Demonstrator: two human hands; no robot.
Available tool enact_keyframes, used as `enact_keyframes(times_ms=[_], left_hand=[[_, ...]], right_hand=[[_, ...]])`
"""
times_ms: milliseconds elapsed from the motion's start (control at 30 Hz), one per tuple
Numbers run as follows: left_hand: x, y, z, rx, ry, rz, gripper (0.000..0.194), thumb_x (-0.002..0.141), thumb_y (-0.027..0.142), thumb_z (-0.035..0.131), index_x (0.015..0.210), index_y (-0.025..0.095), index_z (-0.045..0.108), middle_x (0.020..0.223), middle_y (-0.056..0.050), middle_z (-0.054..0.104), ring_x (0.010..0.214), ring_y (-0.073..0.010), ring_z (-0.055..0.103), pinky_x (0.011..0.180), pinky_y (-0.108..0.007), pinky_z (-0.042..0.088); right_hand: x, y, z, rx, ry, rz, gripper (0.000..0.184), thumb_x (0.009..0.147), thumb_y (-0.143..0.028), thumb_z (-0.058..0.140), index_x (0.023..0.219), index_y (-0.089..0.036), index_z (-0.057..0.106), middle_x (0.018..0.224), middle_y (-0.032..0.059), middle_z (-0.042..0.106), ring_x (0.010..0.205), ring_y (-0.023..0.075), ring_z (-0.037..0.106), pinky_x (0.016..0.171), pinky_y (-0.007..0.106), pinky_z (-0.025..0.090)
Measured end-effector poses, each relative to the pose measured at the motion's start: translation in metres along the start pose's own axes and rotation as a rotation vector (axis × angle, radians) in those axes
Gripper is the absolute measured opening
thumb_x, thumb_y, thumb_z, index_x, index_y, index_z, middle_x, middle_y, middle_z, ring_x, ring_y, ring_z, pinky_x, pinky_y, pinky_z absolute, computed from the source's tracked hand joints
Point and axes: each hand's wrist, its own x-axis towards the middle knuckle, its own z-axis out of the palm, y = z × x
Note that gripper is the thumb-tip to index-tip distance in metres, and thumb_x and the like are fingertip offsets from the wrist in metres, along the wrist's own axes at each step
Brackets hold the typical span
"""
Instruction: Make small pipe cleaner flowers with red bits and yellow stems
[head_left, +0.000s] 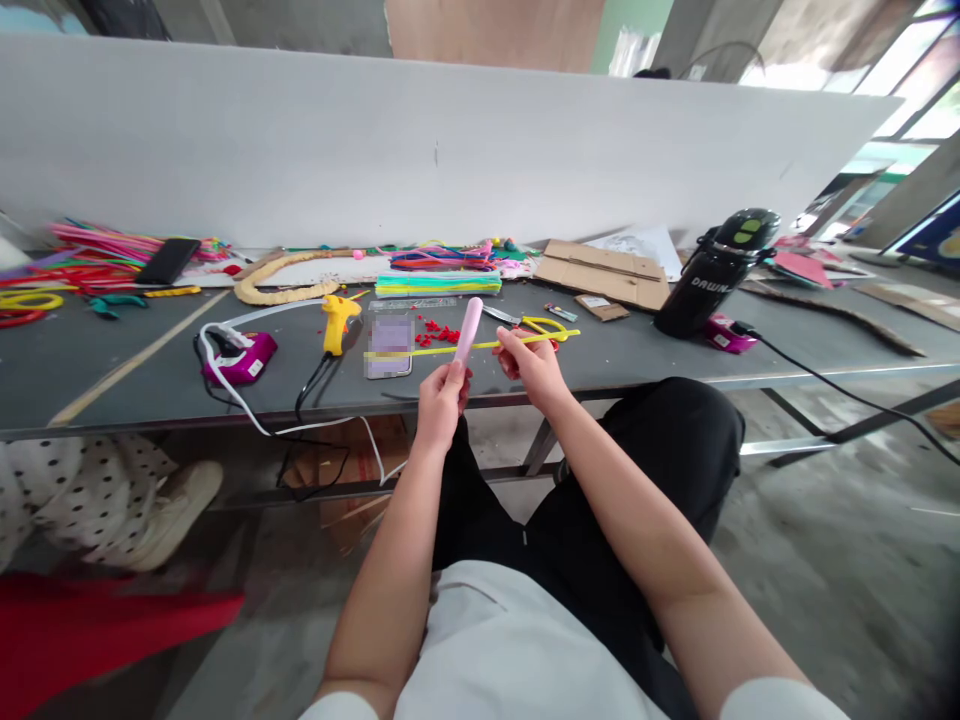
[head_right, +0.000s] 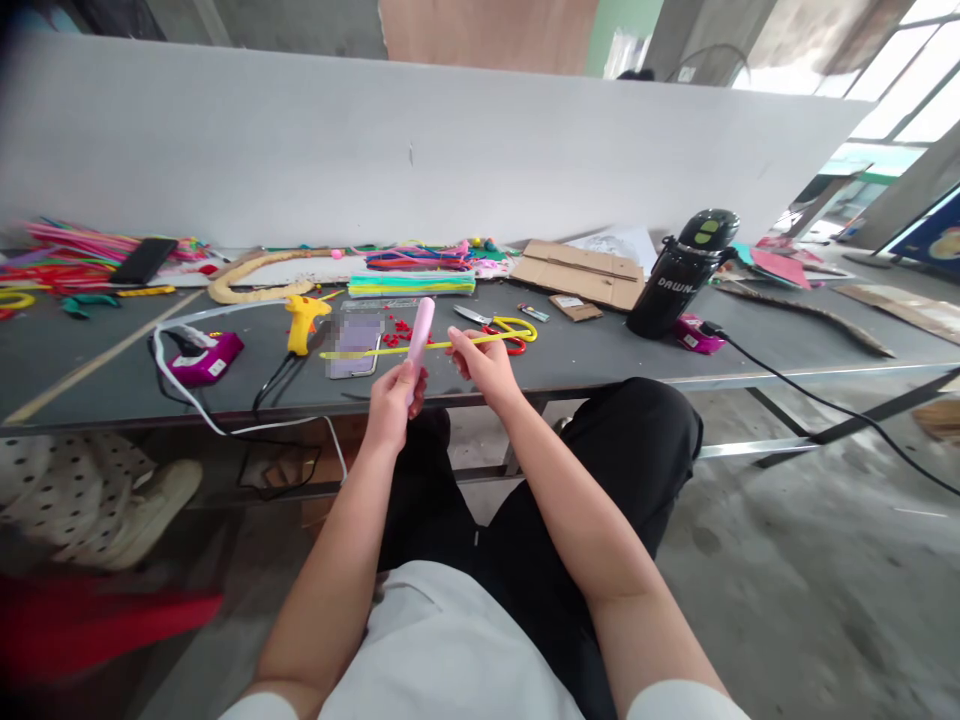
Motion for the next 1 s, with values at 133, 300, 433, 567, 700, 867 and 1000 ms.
enact_keyframes(times_ms=[133, 300, 433, 567, 700, 867, 1000], left_hand=[[0.002, 0.003, -0.009, 0.018, 0.059, 0.047, 0.044, 0.081, 0.058, 0.068, 0.076, 0.015, 0.064, 0.056, 0.003, 0.045, 0.042, -0.0049, 0.036, 0.038, -0.020, 0.021], [0.007, 0.004, -0.020, -0.002, 0.135, 0.067, 0.043, 0.081, 0.057, 0.069, 0.076, 0.014, 0.066, 0.055, 0.003, 0.046, 0.042, -0.0047, 0.036, 0.037, -0.019, 0.022], [0.009, 0.008, -0.026, -0.025, 0.185, 0.070, 0.042, 0.079, 0.056, 0.070, 0.074, 0.014, 0.066, 0.055, 0.003, 0.046, 0.041, -0.0040, 0.035, 0.037, -0.018, 0.022], [0.009, 0.011, -0.029, -0.034, 0.201, 0.074, 0.042, 0.079, 0.055, 0.070, 0.072, 0.014, 0.065, 0.054, 0.003, 0.044, 0.040, -0.0036, 0.034, 0.036, -0.018, 0.021], [0.009, 0.011, -0.029, -0.027, 0.198, 0.076, 0.041, 0.079, 0.055, 0.070, 0.073, 0.014, 0.065, 0.053, 0.003, 0.045, 0.040, -0.0040, 0.035, 0.036, -0.019, 0.021], [0.009, 0.009, -0.027, -0.020, 0.196, 0.058, 0.041, 0.079, 0.054, 0.070, 0.074, 0.014, 0.065, 0.054, 0.003, 0.046, 0.039, -0.0041, 0.035, 0.035, -0.019, 0.021], [0.009, 0.007, -0.026, -0.008, 0.184, 0.060, 0.039, 0.080, 0.053, 0.069, 0.075, 0.014, 0.066, 0.055, 0.003, 0.046, 0.039, -0.0041, 0.035, 0.036, -0.019, 0.021]], right_hand=[[0.001, -0.004, -0.019, -0.005, 0.052, -0.047, 0.041, 0.081, -0.055, 0.072, 0.064, -0.019, 0.062, 0.050, -0.0041, 0.046, 0.045, 0.0076, 0.039, 0.043, 0.024, 0.029], [0.001, -0.012, -0.046, -0.134, 0.022, -0.051, 0.037, 0.075, -0.053, 0.079, 0.076, -0.018, 0.069, 0.057, -0.0017, 0.059, 0.049, 0.0092, 0.051, 0.049, 0.024, 0.043], [0.000, -0.018, -0.064, -0.190, -0.142, -0.026, 0.039, 0.074, -0.050, 0.081, 0.092, -0.016, 0.074, 0.073, 0.0048, 0.073, 0.065, 0.0155, 0.067, 0.066, 0.030, 0.057], [-0.001, -0.020, -0.071, -0.288, -0.144, -0.039, 0.035, 0.078, -0.049, 0.078, 0.090, -0.016, 0.073, 0.075, 0.0065, 0.074, 0.068, 0.0174, 0.070, 0.070, 0.032, 0.058], [0.000, -0.018, -0.071, -0.356, -0.154, -0.068, 0.033, 0.082, -0.051, 0.073, 0.084, -0.018, 0.069, 0.070, 0.0036, 0.070, 0.063, 0.0149, 0.065, 0.066, 0.030, 0.056], [0.000, -0.017, -0.068, -0.432, -0.151, -0.130, 0.031, 0.087, -0.050, 0.068, 0.086, -0.019, 0.064, 0.067, -0.0002, 0.064, 0.061, 0.0134, 0.060, 0.063, 0.028, 0.049], [-0.001, -0.022, -0.067, -0.439, -0.118, -0.136, 0.029, 0.091, -0.047, 0.062, 0.084, -0.019, 0.060, 0.066, -0.0009, 0.062, 0.060, 0.0123, 0.057, 0.059, 0.026, 0.046]])
